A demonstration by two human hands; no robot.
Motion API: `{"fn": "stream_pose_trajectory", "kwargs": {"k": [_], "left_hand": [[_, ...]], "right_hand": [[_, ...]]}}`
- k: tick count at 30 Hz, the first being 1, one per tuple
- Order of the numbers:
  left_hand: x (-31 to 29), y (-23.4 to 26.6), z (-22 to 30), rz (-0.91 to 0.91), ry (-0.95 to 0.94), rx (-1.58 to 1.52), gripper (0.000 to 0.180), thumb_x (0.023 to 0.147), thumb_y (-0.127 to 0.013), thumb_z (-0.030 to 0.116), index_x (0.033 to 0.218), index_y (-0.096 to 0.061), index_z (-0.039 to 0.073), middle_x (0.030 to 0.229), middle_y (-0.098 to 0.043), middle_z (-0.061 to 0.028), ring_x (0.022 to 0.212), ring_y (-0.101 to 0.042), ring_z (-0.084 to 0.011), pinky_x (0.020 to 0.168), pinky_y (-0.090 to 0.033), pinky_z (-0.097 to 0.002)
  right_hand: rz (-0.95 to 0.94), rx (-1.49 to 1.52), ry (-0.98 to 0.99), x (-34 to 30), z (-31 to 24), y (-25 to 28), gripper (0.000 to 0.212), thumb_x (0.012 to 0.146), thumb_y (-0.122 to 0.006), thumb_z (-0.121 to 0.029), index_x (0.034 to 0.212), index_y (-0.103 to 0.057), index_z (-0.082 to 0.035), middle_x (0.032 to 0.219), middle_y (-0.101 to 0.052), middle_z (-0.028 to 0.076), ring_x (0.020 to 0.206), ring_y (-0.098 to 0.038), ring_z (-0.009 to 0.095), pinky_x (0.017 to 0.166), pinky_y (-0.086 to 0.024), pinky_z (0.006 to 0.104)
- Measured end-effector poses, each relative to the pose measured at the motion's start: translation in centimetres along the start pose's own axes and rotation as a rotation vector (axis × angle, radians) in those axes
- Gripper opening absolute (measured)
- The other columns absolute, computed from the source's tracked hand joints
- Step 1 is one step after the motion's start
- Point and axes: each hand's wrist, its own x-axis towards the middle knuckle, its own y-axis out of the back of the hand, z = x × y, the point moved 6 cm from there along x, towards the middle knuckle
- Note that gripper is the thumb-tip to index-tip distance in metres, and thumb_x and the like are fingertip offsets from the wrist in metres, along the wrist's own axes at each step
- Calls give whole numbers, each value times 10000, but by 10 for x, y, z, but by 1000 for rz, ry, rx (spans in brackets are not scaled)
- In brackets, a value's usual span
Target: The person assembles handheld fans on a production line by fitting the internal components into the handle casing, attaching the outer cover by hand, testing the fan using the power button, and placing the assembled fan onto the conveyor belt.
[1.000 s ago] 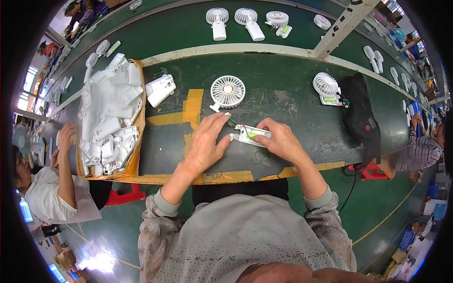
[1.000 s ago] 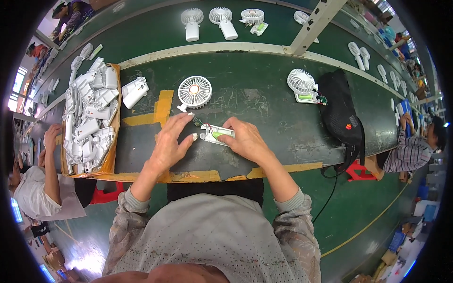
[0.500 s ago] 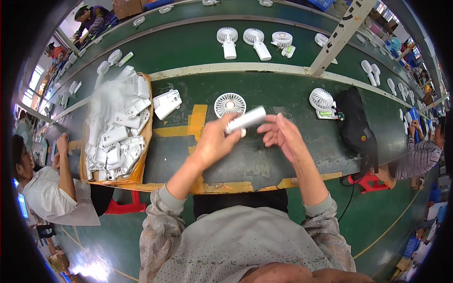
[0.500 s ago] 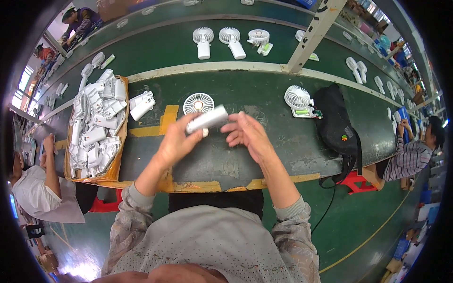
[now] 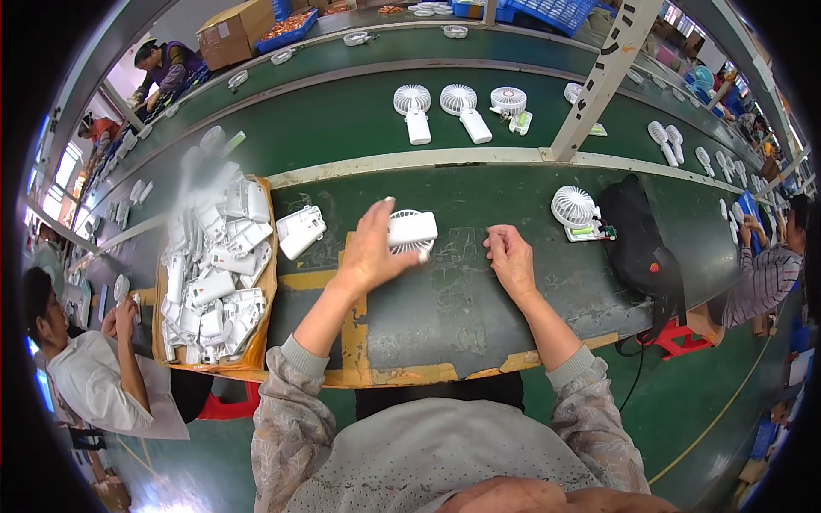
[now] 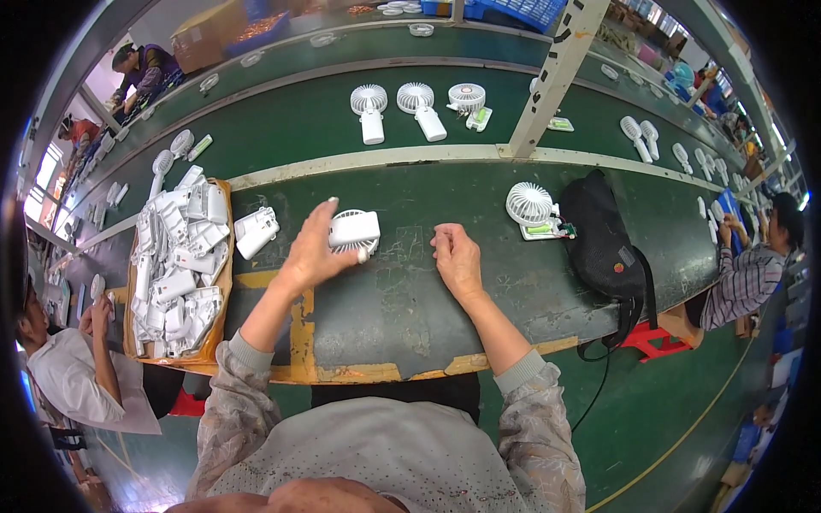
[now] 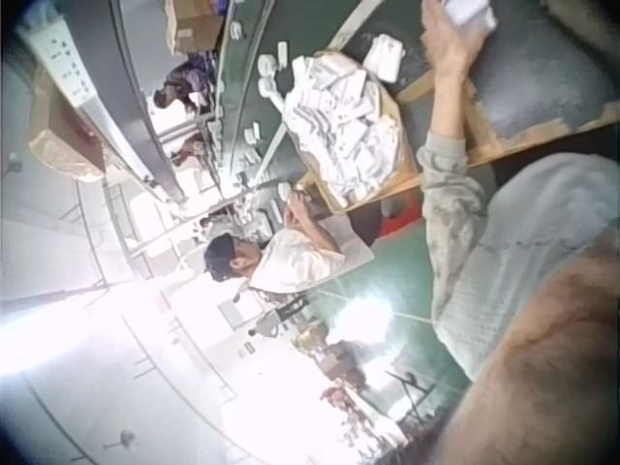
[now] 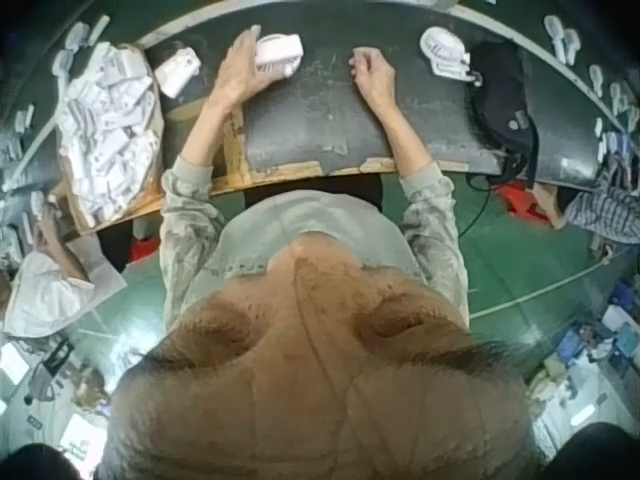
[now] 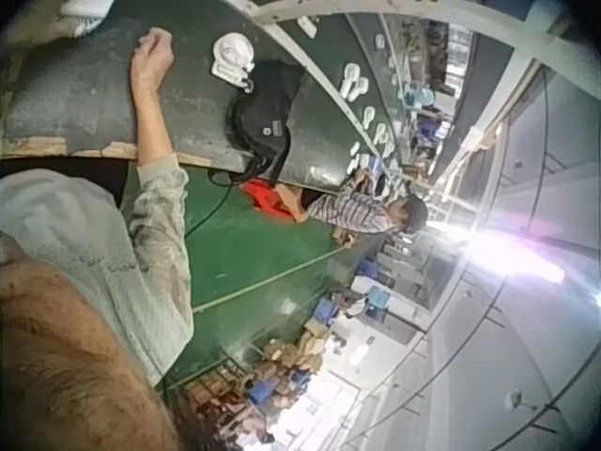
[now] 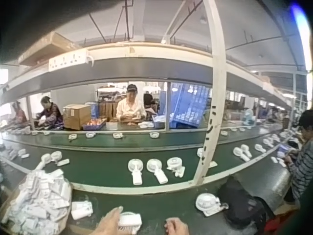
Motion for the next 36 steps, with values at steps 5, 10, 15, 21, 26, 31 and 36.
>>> {"fn": "stream_pose_trajectory", "kwargs": {"k": [5,10,15,21,26,31,36], "left_hand": [[8,-14,10,-148,-76,56,909,607,-797,296,1359,-346,58,1315,-396,-212,1222,-385,-389,1022,-355,-415],[65,8,-21,-78,-16,-75,872,597,-781,278,1318,-382,-9,1236,-466,-229,1163,-463,-356,1002,-379,-368],[182,33,-86,79,23,118,895,609,-762,339,1335,-361,2,1281,-439,-223,1159,-468,-368,985,-401,-397],[316,38,-154,241,170,284,906,598,-762,390,1340,-359,62,1238,-461,-209,1078,-514,-394,905,-456,-463],[361,13,-225,224,304,334,908,658,-760,417,1372,-310,82,1292,-437,-191,1125,-505,-373,911,-459,-458],[350,4,-222,252,298,324,953,667,-760,404,1406,-246,87,1378,-358,-186,1262,-373,-356,988,-388,-471],[304,33,-162,523,-37,176,702,747,-693,249,1321,-372,5,1334,-404,-218,1222,-400,-374,997,-374,-439]], "right_hand": [[-84,-3,-55,8,-2,-2,116,893,-511,-96,966,-566,-23,737,-643,69,556,-592,135,541,-496,283],[-13,-216,293,67,-36,19,111,858,-527,-53,959,-563,-26,763,-638,141,698,-641,315,614,-500,376],[283,-676,486,163,-19,39,209,773,-607,-63,978,-572,-37,948,-603,156,906,-568,350,774,-456,440],[234,-1014,468,257,14,34,426,714,-647,-41,1113,-503,-3,1045,-550,189,990,-509,360,873,-423,425],[127,-1073,382,301,41,19,266,731,-675,-135,939,-584,3,919,-613,176,915,-559,360,783,-456,445],[243,-903,239,303,37,33,297,789,-649,-273,868,-621,12,822,-640,187,825,-581,360,753,-461,441],[327,-368,48,274,10,65,404,858,-601,-346,923,-603,52,741,-627,120,685,-604,192,654,-467,320]]}}
